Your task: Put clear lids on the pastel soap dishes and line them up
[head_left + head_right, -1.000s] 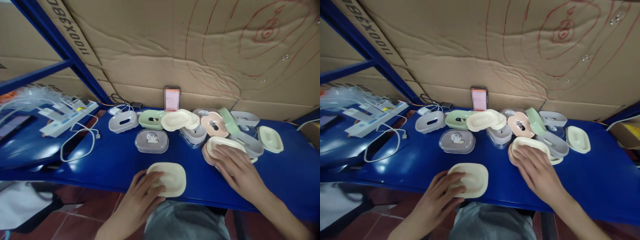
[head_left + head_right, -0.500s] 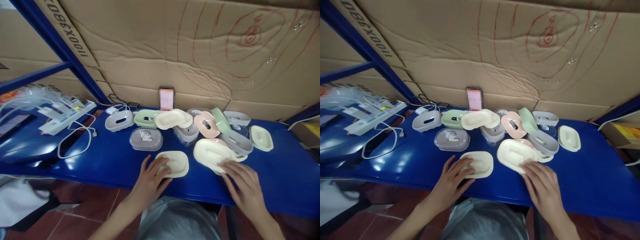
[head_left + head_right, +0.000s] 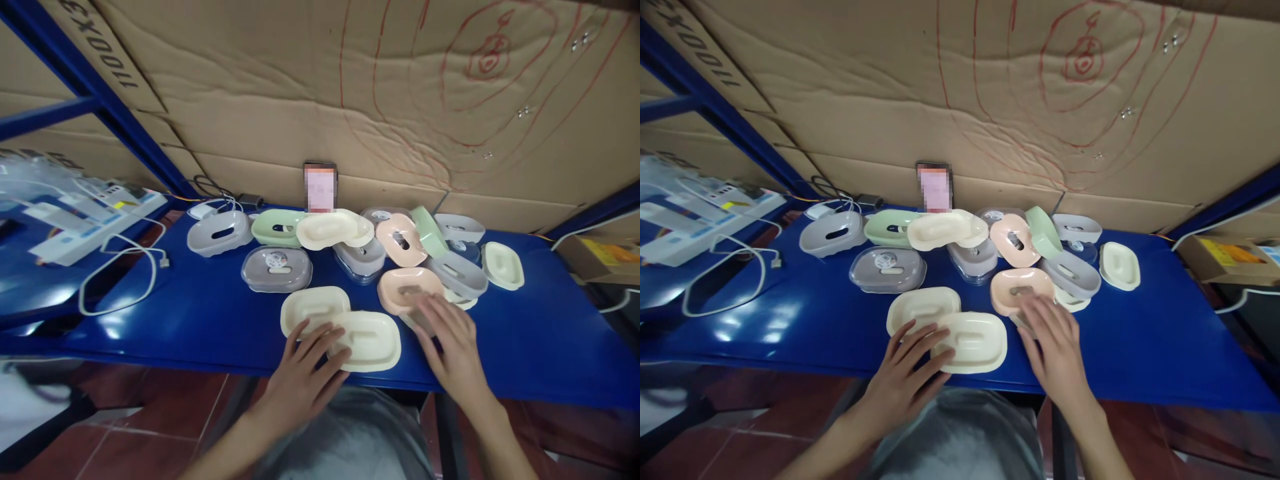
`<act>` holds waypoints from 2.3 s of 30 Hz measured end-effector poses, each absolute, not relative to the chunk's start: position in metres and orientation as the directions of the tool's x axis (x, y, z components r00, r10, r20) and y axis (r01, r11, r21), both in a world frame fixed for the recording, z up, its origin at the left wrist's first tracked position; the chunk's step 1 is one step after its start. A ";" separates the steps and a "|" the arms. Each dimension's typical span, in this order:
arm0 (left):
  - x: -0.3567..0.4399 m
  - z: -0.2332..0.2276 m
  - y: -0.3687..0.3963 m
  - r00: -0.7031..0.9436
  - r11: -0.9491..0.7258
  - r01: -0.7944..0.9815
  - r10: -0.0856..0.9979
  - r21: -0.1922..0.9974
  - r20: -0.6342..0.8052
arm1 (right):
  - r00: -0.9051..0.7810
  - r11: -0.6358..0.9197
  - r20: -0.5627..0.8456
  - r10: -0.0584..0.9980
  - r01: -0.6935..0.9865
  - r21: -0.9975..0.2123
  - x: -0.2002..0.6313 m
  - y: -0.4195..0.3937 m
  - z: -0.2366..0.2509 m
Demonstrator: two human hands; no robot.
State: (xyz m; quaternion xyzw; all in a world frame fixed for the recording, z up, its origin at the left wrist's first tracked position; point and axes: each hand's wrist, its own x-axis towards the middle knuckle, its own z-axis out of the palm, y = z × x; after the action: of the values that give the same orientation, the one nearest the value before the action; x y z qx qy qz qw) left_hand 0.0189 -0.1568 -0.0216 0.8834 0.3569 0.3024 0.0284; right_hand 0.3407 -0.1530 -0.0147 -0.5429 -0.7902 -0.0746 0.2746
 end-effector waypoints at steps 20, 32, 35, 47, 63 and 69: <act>-0.004 -0.039 -0.155 0.517 -0.645 0.623 0.764 0.441 0.387 | -0.409 0.606 0.497 0.765 0.717 -0.344 0.264 -0.189 -0.012; -0.016 -0.029 -0.149 0.623 -0.728 0.648 0.675 0.224 0.395 | -0.525 0.617 0.363 0.770 0.758 -0.213 0.282 -0.189 -0.011; -0.016 -0.027 -0.148 0.617 -0.734 0.636 0.669 0.239 0.414 | -0.341 0.437 0.383 0.858 0.877 -0.198 0.308 -0.186 -0.021; -0.019 -0.022 -0.143 0.466 -0.700 0.635 0.684 0.327 0.561 | -0.189 0.269 0.421 0.887 0.953 -0.138 0.340 -0.166 -0.013; -0.006 -0.021 -0.149 0.593 -0.761 0.528 0.648 0.378 0.477 | -0.517 0.539 0.411 0.751 0.839 0.070 0.309 -0.028 0.057; -0.006 -0.021 -0.149 0.586 -0.758 0.528 0.652 0.384 0.482 | -0.447 0.484 0.376 0.812 0.875 -0.004 0.348 0.036 0.061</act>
State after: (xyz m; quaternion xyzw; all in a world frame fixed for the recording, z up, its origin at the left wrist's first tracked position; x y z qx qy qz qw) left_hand -0.0061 -0.1491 -0.0215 0.8847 0.3333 0.3100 0.1003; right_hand 0.3476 0.0360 0.0608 -0.4991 -0.8451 -0.0954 0.1659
